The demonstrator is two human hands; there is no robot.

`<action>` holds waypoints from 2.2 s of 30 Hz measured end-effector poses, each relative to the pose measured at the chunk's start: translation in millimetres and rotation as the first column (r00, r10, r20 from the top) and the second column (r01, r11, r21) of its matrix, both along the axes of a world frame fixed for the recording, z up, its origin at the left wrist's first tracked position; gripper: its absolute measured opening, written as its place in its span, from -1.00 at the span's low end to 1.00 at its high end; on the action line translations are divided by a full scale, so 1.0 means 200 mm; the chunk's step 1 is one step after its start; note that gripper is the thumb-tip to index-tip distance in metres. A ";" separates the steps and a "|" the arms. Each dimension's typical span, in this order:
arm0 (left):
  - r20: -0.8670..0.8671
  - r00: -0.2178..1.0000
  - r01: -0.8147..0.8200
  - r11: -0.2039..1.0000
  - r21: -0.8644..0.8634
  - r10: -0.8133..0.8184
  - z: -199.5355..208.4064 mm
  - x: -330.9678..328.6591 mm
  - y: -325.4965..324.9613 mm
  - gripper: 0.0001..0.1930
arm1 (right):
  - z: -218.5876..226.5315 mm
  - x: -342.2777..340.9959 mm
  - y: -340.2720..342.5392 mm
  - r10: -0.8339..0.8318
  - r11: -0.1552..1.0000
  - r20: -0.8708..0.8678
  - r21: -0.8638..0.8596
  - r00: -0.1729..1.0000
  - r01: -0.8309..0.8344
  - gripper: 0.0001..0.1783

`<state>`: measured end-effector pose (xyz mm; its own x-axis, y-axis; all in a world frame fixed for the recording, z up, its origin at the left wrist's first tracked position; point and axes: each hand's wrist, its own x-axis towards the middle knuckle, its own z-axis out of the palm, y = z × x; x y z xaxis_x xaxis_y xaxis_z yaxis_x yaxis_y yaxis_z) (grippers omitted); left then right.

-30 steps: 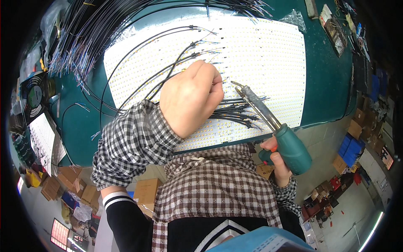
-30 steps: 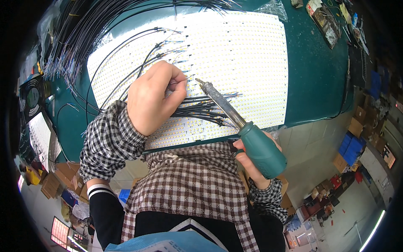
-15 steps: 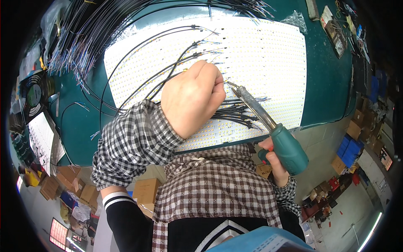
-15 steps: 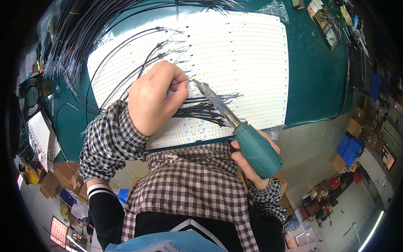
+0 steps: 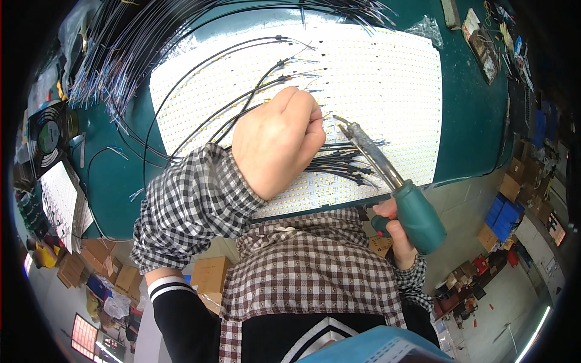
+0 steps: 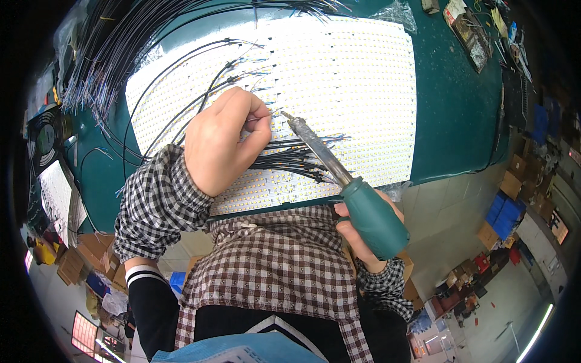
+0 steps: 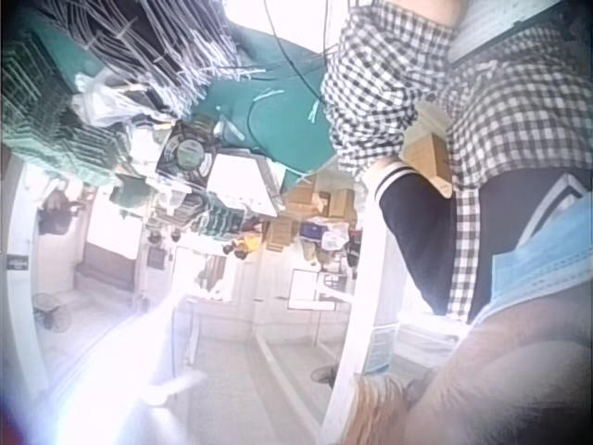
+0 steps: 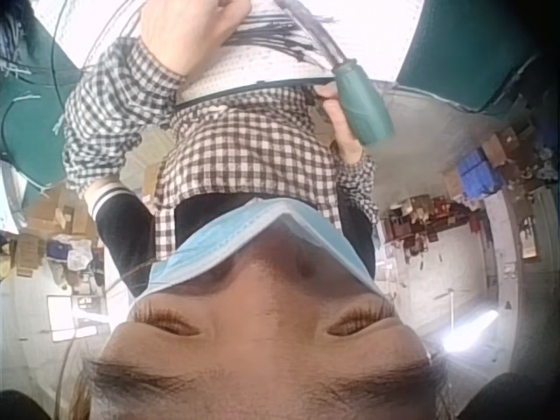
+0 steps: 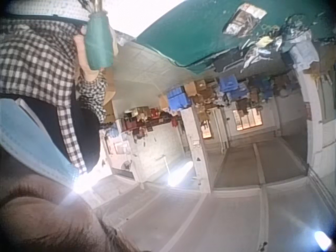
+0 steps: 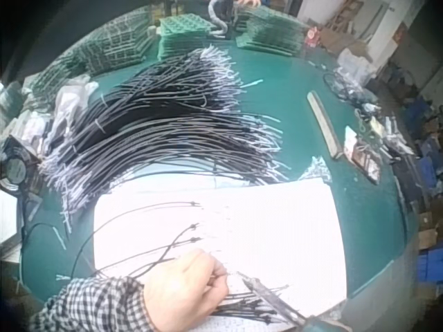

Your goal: The person uses a soldering iron to attach black wires to a large LED panel. They systematically move from one connection point to the next, holding the wires in place with one hand while applying heat with the other. The task involves repetitive soldering of multiple wire connections across the panel's surface.

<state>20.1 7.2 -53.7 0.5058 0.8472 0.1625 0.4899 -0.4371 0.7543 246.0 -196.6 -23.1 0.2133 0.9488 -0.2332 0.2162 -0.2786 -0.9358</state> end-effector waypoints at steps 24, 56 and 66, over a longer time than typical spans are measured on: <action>-0.237 0.967 -0.066 0.992 0.106 0.090 0.16 -0.44 0.08 -0.80 | 0.00 0.11 0.16 -0.462 0.861 -0.470 -0.033 0.752 0.508 -0.48; -0.213 0.941 0.267 0.964 -0.008 -0.262 0.07 -0.05 0.00 -0.84 | -0.07 0.15 0.11 -0.133 0.925 -0.455 0.262 0.881 0.275 -0.35; -0.103 0.989 0.091 0.991 -0.099 -0.101 0.07 -0.10 -0.05 -0.88 | -0.06 0.09 0.11 -0.155 0.943 -0.434 0.204 0.888 0.264 -0.36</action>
<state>0.2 -3.3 -39.0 0.5960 0.8026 0.0247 0.5295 -0.4159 0.7393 264.0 -173.9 -34.8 0.3520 0.9302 -0.1040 -0.2349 -0.0198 -0.9718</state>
